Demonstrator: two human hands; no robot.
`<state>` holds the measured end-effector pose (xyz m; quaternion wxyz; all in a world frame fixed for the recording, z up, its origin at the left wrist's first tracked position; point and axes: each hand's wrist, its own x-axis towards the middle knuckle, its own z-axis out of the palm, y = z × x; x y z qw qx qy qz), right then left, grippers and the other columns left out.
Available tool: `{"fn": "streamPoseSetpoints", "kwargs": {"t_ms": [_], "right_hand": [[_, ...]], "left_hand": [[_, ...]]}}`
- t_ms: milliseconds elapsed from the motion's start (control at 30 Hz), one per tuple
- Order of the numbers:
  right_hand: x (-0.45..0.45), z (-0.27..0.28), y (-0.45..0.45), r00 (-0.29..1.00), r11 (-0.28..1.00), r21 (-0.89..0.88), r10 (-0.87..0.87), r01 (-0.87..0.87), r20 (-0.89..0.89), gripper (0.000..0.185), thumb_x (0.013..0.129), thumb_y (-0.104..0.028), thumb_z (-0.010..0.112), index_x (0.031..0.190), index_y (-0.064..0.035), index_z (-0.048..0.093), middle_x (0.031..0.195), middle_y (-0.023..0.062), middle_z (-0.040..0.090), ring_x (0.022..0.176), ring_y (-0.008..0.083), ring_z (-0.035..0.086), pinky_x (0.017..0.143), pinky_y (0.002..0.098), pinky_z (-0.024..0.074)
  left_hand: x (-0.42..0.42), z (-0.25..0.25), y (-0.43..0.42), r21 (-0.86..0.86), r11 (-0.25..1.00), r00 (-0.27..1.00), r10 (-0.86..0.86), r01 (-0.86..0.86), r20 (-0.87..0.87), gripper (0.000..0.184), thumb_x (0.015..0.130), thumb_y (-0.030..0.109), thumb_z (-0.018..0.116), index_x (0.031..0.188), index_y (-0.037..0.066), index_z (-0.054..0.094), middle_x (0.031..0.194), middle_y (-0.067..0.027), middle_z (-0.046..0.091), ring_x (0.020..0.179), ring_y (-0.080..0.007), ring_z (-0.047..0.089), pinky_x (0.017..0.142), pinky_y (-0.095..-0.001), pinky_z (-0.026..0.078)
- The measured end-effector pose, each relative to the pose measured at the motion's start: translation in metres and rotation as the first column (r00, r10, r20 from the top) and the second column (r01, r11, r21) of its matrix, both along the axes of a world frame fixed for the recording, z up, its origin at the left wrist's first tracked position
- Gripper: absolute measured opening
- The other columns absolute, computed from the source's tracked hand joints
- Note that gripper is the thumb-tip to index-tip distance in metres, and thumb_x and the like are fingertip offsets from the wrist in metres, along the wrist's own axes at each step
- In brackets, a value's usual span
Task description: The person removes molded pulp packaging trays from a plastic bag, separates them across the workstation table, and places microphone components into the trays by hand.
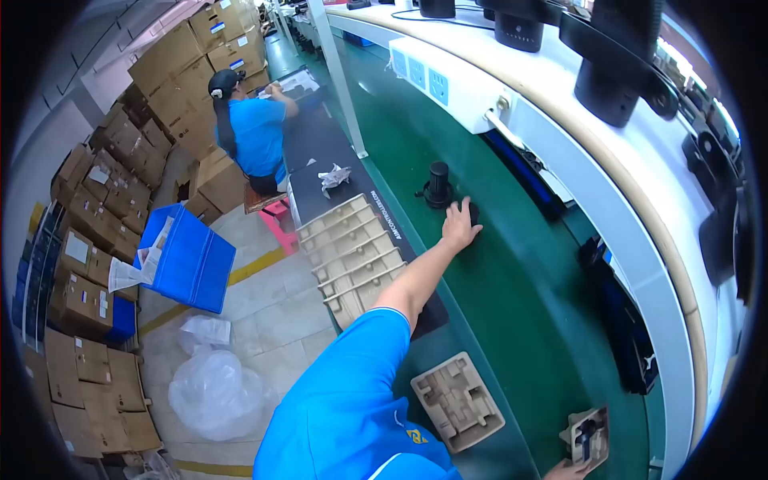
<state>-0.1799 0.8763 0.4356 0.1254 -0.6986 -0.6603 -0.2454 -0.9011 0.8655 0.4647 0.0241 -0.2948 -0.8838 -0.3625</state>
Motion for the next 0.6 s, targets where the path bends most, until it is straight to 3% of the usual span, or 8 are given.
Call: {"fn": "streamPoseSetpoints", "kwargs": {"t_ms": [67, 233, 267, 367, 433, 467, 500, 600], "right_hand": [[-0.038, 0.026, -0.028, 0.995, 0.957, 0.281, 0.09, -0.071, -0.053, 0.055, 0.09, -0.04, 0.071, 0.129, -0.0064, 0.053, 0.118, 0.0221, 0.056, 0.105, 0.0387, 0.056, 0.087, 0.0573, 0.0457], [-0.159, 0.085, -0.085, 0.864, 0.832, 0.375, 0.485, -0.409, -0.133, 0.034, 0.09, -0.025, 0.07, 0.119, -0.007, 0.063, 0.115, 0.0197, 0.058, 0.093, 0.0332, 0.059, 0.079, 0.0458, 0.0507], [-0.179, 0.084, -0.09, 0.776, 0.856, 0.311, 0.51, -0.414, -0.37, 0.027, 0.094, -0.013, 0.061, 0.116, 0.0031, 0.064, 0.113, 0.019, 0.063, 0.106, 0.0349, 0.058, 0.095, 0.0453, 0.0446], [-0.279, 0.157, -0.11, 0.49, 0.76, 0.221, 0.583, -0.612, -0.648, 0.047, 0.089, -0.018, 0.069, 0.127, 0.0058, 0.058, 0.123, 0.0217, 0.059, 0.112, 0.0381, 0.055, 0.1, 0.0468, 0.0403], [-0.321, 0.219, -0.121, 0.319, 0.626, 0.17, 0.59, -0.761, -0.741, 0.064, 0.08, -0.017, 0.075, 0.135, 0.0057, 0.051, 0.13, 0.0249, 0.055, 0.122, 0.0419, 0.051, 0.103, 0.0458, 0.0398], [-0.324, 0.22, -0.131, 0.452, 0.646, 0.088, 0.618, -0.758, -0.643, 0.075, 0.076, -0.017, 0.077, 0.14, 0.0032, 0.044, 0.13, 0.0253, 0.055, 0.122, 0.0417, 0.052, 0.103, 0.0472, 0.041], [-0.324, 0.224, -0.137, 0.467, 0.617, 0.086, 0.672, -0.782, -0.575, 0.084, 0.075, -0.017, 0.077, 0.146, 0.0006, 0.036, 0.129, 0.0243, 0.056, 0.116, 0.0401, 0.056, 0.101, 0.0482, 0.0431], [-0.308, 0.232, -0.158, 0.461, 0.7, -0.046, 0.419, -0.713, -0.782, 0.087, 0.074, -0.015, 0.077, 0.148, -0.0036, 0.032, 0.129, 0.0235, 0.057, 0.117, 0.038, 0.059, 0.099, 0.0445, 0.0475]], "left_hand": [[-0.007, -0.004, 0.005, -0.043, 0.994, 0.982, -0.092, 0.101, 0.164, 0.079, 0.076, 0.02, 0.081, 0.141, 0.014, 0.038, 0.124, -0.0241, 0.052, 0.118, -0.0429, 0.053, 0.095, -0.0502, 0.05], [0.05, 0.034, -0.015, 0.087, 0.912, 0.914, -0.389, 0.4, -0.118, 0.066, 0.076, 0.022, 0.078, 0.132, 0.013, 0.044, 0.106, -0.0198, 0.058, 0.101, -0.0403, 0.061, 0.087, -0.0501, 0.052], [0.07, 0.053, -0.024, 0.104, 0.873, 0.878, -0.468, 0.476, -0.1, 0.067, 0.077, 0.023, 0.077, 0.134, 0.012, 0.044, 0.105, -0.0198, 0.059, 0.1, -0.0403, 0.061, 0.086, -0.0496, 0.052], [0.138, 0.118, -0.065, 0.184, 0.687, 0.708, -0.7, 0.703, -0.093, 0.067, 0.078, 0.026, 0.076, 0.136, 0.01, 0.045, 0.101, -0.02, 0.06, 0.098, -0.0398, 0.062, 0.084, -0.0472, 0.052], [0.179, 0.151, -0.094, 0.239, 0.551, 0.584, -0.805, 0.799, -0.098, 0.069, 0.078, 0.028, 0.076, 0.137, 0.007, 0.047, 0.113, -0.0221, 0.063, 0.102, -0.0401, 0.063, 0.086, -0.044, 0.052], [0.199, 0.17, -0.11, 0.261, 0.49, 0.511, -0.86, 0.832, -0.015, 0.074, 0.079, 0.031, 0.077, 0.142, 0.006, 0.045, 0.139, -0.0203, 0.054, 0.121, -0.0376, 0.058, 0.099, -0.0394, 0.049], [0.218, 0.187, -0.124, 0.266, 0.481, 0.474, -0.875, 0.835, 0.097, 0.079, 0.079, 0.032, 0.078, 0.144, 0.006, 0.042, 0.143, -0.02, 0.05, 0.124, -0.0376, 0.057, 0.101, -0.0397, 0.048], [0.259, 0.206, -0.156, 0.319, 0.454, 0.399, -0.889, 0.832, 0.225, 0.089, 0.077, 0.023, 0.083, 0.149, 0.006, 0.034, 0.109, -0.0201, 0.067, 0.109, -0.0306, 0.066, 0.092, -0.0383, 0.051]]}}
